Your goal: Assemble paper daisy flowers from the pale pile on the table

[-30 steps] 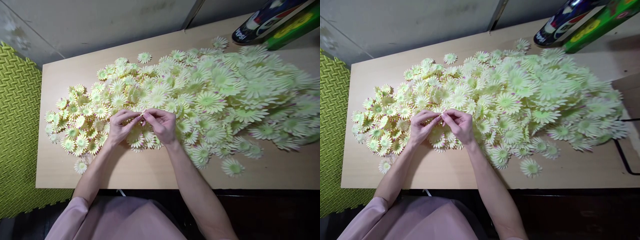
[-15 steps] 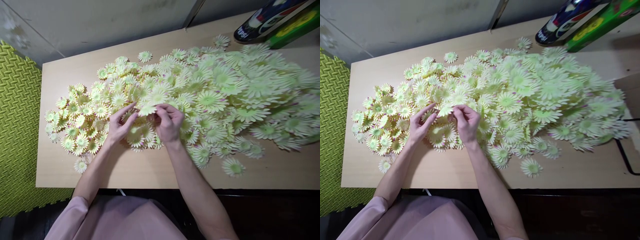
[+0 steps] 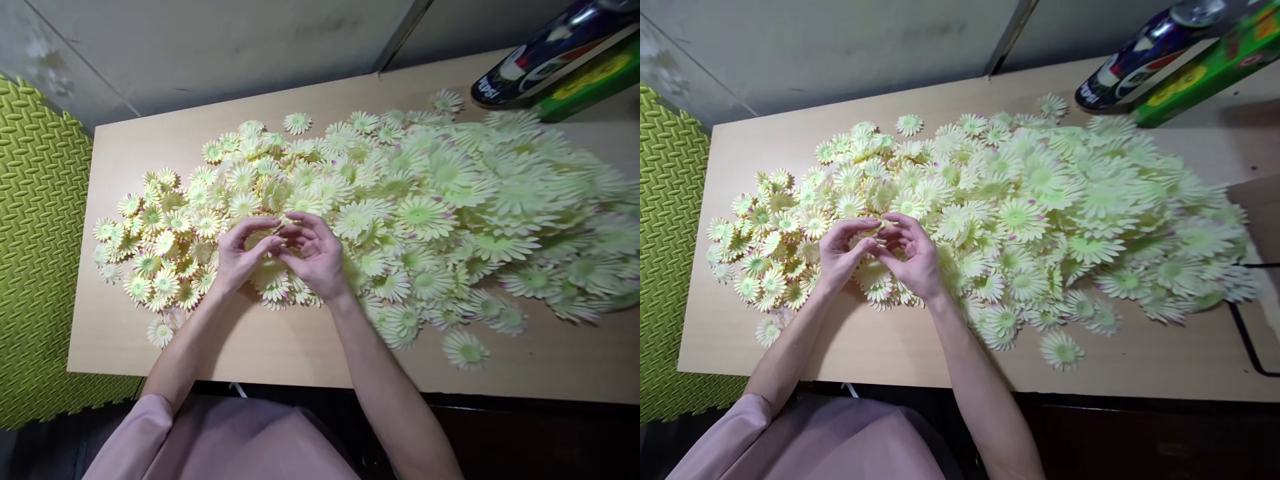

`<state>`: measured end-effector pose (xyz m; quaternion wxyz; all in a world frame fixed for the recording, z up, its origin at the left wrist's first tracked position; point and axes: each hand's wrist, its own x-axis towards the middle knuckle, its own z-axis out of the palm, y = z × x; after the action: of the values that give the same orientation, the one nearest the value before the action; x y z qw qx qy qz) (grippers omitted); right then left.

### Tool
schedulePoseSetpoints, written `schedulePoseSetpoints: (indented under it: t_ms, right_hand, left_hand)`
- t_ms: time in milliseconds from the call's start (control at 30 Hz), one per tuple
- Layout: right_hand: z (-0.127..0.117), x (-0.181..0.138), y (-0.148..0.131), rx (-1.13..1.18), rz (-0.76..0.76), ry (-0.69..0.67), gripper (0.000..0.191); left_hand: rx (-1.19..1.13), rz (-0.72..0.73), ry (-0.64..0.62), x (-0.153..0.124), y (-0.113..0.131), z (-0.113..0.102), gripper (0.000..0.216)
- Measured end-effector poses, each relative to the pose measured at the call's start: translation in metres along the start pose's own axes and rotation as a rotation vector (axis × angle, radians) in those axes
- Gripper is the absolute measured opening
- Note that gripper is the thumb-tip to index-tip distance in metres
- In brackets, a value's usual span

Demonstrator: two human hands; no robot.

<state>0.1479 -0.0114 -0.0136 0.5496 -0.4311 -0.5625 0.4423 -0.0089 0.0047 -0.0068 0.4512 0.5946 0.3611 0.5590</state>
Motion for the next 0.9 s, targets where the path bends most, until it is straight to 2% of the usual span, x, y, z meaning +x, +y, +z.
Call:
schedulePoseSetpoints:
  t_ms: [100, 167, 233, 300, 333, 400, 467, 567, 633, 733, 800, 833, 900]
  right_hand:
    - [-0.004, 0.001, 0.007, -0.162, -0.052, 0.181, 0.026]
    - [-0.011, 0.004, 0.009, -0.307, -0.109, 0.301, 0.026]
    - [-0.016, 0.006, 0.011, -0.490, -0.166, 0.285, 0.039]
    - [-0.018, 0.007, 0.012, -0.673, -0.200, 0.182, 0.050]
    - [-0.018, 0.007, 0.013, -0.737, -0.207, 0.139, 0.048]
    - [-0.018, 0.007, 0.017, -0.793, -0.199, 0.123, 0.031]
    - [-0.020, 0.007, 0.021, -0.803, -0.175, 0.214, 0.019]
    - [-0.027, 0.010, 0.019, -0.869, -0.131, 0.452, 0.027]
    - [-0.031, 0.012, 0.014, -0.934, -0.118, 0.579, 0.035]
    - [-0.034, 0.013, 0.006, -0.972, -0.156, 0.670, 0.035]
    - [-0.032, 0.014, 0.004, -0.925, -0.207, 0.632, 0.031]
    - [-0.029, 0.014, 0.004, -0.884, -0.226, 0.560, 0.030]
    - [-0.022, 0.016, 0.004, -0.805, -0.252, 0.320, 0.029]
  left_hand:
    - [-0.001, 0.016, 0.056, 0.001, -0.002, 0.000, 0.026]
    - [0.021, 0.001, 0.152, 0.002, -0.003, -0.001, 0.026]
    - [0.076, 0.004, 0.187, 0.002, -0.006, -0.002, 0.025]
    - [0.182, 0.055, 0.123, 0.003, -0.009, -0.004, 0.027]
    - [0.264, 0.098, 0.068, 0.003, -0.011, -0.004, 0.028]
    - [0.472, 0.185, -0.048, 0.002, -0.017, -0.004, 0.030]
    - [0.646, 0.227, -0.124, 0.000, -0.022, -0.003, 0.033]
    - [0.747, 0.259, -0.149, -0.004, -0.030, -0.001, 0.024]
    - [0.755, 0.271, -0.117, -0.005, -0.033, -0.001, 0.016]
    - [0.736, 0.295, -0.046, -0.003, -0.035, -0.001, 0.012]
    - [0.720, 0.316, -0.002, -0.002, -0.034, -0.003, 0.017]
    - [0.711, 0.324, 0.026, -0.002, -0.033, -0.003, 0.019]
    - [0.680, 0.324, 0.091, -0.001, -0.031, -0.004, 0.022]
